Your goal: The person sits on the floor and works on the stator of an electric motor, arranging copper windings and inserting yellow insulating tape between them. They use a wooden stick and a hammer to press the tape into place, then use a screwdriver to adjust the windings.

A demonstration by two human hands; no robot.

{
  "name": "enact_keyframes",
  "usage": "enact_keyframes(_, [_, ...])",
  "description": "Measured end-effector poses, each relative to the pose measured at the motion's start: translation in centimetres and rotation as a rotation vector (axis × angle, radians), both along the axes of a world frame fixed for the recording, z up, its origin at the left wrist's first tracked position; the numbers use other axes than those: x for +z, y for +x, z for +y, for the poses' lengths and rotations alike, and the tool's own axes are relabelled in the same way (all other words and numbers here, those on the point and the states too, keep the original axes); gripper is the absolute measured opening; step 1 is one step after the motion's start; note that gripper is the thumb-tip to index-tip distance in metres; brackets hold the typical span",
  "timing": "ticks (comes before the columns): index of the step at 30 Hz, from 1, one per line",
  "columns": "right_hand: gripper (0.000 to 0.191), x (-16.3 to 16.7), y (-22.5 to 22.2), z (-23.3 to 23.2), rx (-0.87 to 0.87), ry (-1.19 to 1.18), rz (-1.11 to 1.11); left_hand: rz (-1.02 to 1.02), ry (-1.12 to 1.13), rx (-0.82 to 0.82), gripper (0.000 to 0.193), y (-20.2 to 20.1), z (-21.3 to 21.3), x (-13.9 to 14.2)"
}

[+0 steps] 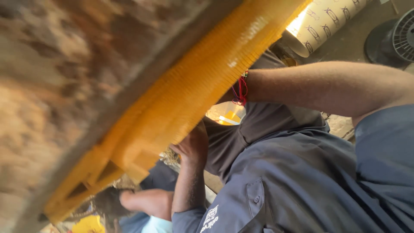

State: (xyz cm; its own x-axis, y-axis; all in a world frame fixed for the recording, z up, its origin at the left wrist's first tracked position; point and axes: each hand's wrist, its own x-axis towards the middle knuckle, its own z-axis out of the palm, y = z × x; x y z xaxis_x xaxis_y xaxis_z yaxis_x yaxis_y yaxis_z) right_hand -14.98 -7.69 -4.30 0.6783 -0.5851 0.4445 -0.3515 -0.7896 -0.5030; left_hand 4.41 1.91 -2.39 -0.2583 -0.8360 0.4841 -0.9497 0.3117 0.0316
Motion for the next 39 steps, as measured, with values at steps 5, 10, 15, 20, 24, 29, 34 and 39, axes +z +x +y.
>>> enact_keyframes(5, [0.022,2.1,-0.3,-0.8,-0.003,-0.05,0.032,0.023,0.006,-0.021,0.029,-0.6,-0.9,-0.2])
enact_keyframes(10, [0.019,3.2,1.8,-1.6,-0.092,-0.246,0.108,0.108,0.004,0.057,0.039,-1.7,-1.2,1.4])
enact_keyframes(15, [0.016,4.9,2.5,0.4,-0.209,-0.425,0.144,0.225,0.056,0.067,0.044,-2.7,-0.7,2.6])
enact_keyframes(20, [0.016,5.5,2.9,2.2,-0.289,-0.433,0.051,0.22,0.066,0.072,0.05,-3.1,0.4,3.6])
enact_keyframes(24, [0.014,4.8,3.2,2.9,-0.337,-0.388,0.014,0.222,0.08,0.078,0.054,-3.6,0.8,4.2])
enact_keyframes(29, [0.017,4.2,3.2,3.3,-0.358,-0.389,-0.056,0.201,0.062,0.071,0.059,-4.0,1.6,5.0])
enact_keyframes(34, [0.017,4.2,3.0,3.9,-0.396,-0.438,-0.092,0.218,0.093,0.083,0.064,-4.3,2.3,5.1])
enact_keyframes(39, [0.018,4.0,3.2,4.9,-0.456,-0.408,-0.084,0.187,0.062,0.063,0.07,-4.4,2.6,4.8])
